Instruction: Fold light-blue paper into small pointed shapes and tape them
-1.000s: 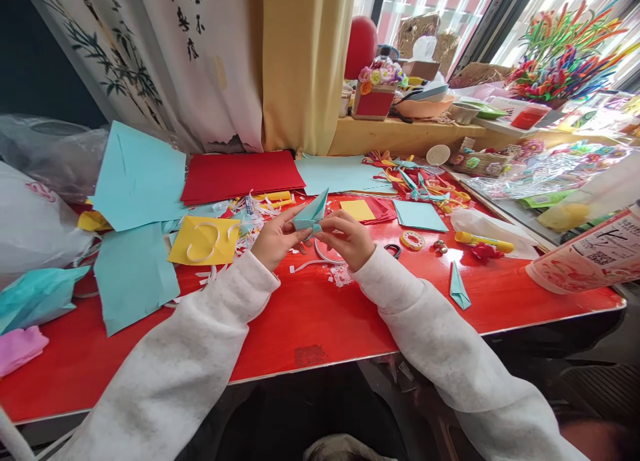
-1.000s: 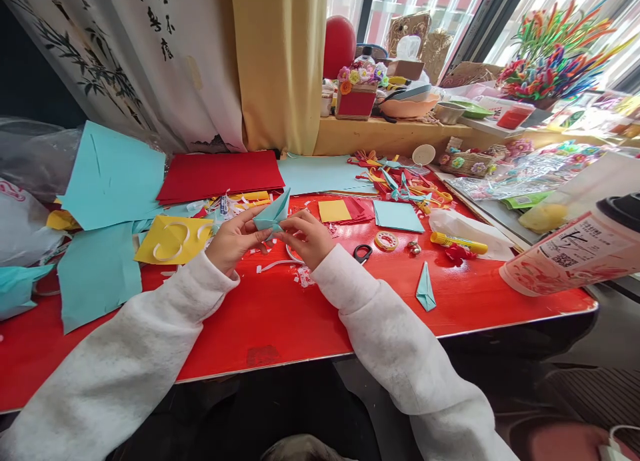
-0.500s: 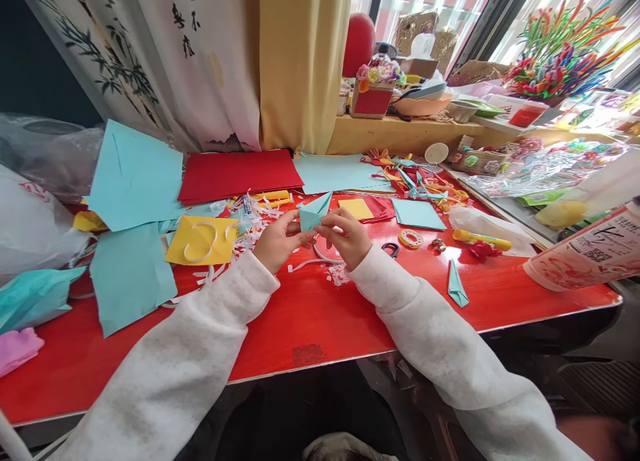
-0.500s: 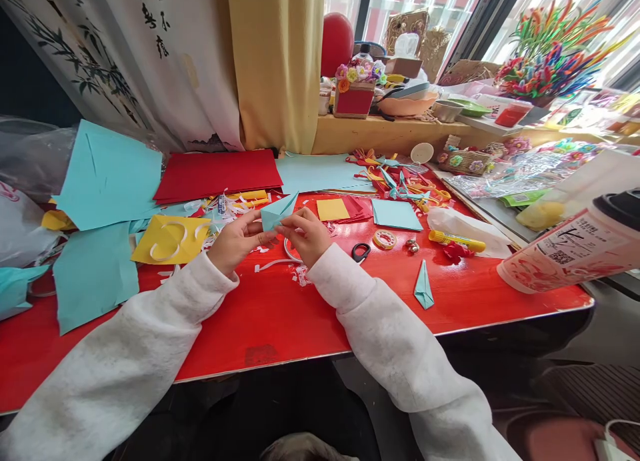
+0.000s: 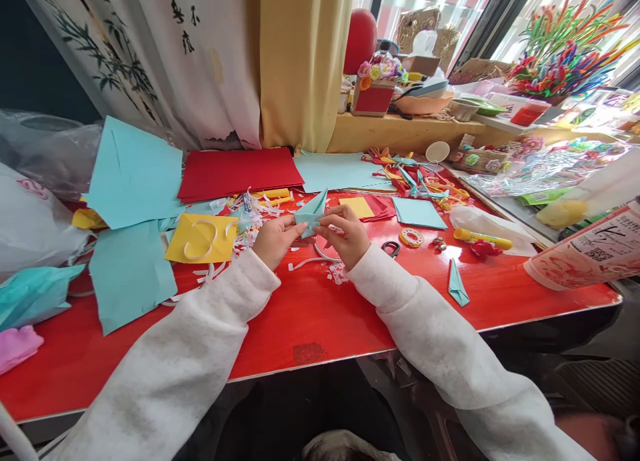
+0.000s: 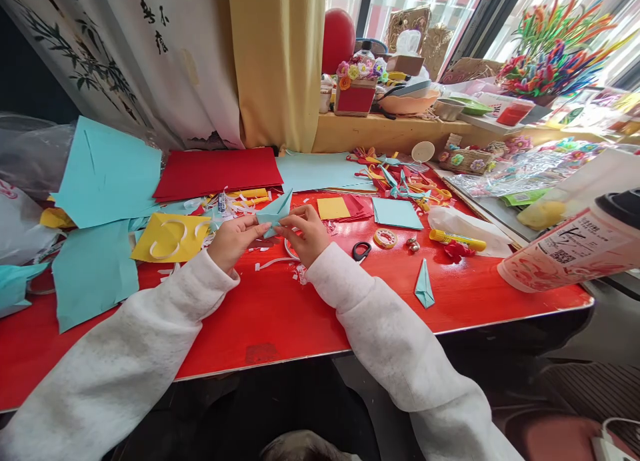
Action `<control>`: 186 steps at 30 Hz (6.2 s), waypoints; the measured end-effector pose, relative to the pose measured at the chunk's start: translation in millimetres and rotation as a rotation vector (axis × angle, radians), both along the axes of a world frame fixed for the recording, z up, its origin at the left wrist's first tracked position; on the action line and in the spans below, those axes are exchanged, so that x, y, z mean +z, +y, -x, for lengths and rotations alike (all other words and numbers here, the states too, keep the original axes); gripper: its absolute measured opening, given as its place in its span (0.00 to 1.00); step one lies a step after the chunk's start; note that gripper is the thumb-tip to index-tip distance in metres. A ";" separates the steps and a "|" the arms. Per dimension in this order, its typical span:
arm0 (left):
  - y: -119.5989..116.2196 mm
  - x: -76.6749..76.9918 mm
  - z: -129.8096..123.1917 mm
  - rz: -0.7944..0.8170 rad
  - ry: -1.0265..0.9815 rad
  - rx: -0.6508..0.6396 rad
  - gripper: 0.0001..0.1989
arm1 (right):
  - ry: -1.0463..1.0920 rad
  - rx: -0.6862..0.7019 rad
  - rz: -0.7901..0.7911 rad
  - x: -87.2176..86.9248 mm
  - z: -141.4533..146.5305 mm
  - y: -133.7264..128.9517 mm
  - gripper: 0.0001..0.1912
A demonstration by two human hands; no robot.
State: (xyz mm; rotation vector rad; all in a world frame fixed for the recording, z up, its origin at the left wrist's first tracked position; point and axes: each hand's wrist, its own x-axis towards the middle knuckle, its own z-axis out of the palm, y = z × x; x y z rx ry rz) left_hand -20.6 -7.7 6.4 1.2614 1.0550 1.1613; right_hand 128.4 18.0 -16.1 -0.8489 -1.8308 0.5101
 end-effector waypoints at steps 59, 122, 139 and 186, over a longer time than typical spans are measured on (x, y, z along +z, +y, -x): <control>5.7 -3.8 8.3 -0.225 0.306 0.002 0.15 | 0.073 0.201 0.502 5.5 -1.2 -2.6 0.18; 10.3 8.4 24.6 0.086 0.215 -0.010 0.14 | -0.001 0.355 0.709 11.7 -3.7 -4.5 0.17; 1.9 0.1 14.5 -0.305 0.717 -0.003 0.10 | -0.159 0.353 0.715 3.4 2.1 -4.7 0.15; 2.8 10.2 19.0 0.274 0.021 -0.153 0.18 | 0.224 0.462 0.779 7.9 -4.5 1.7 0.21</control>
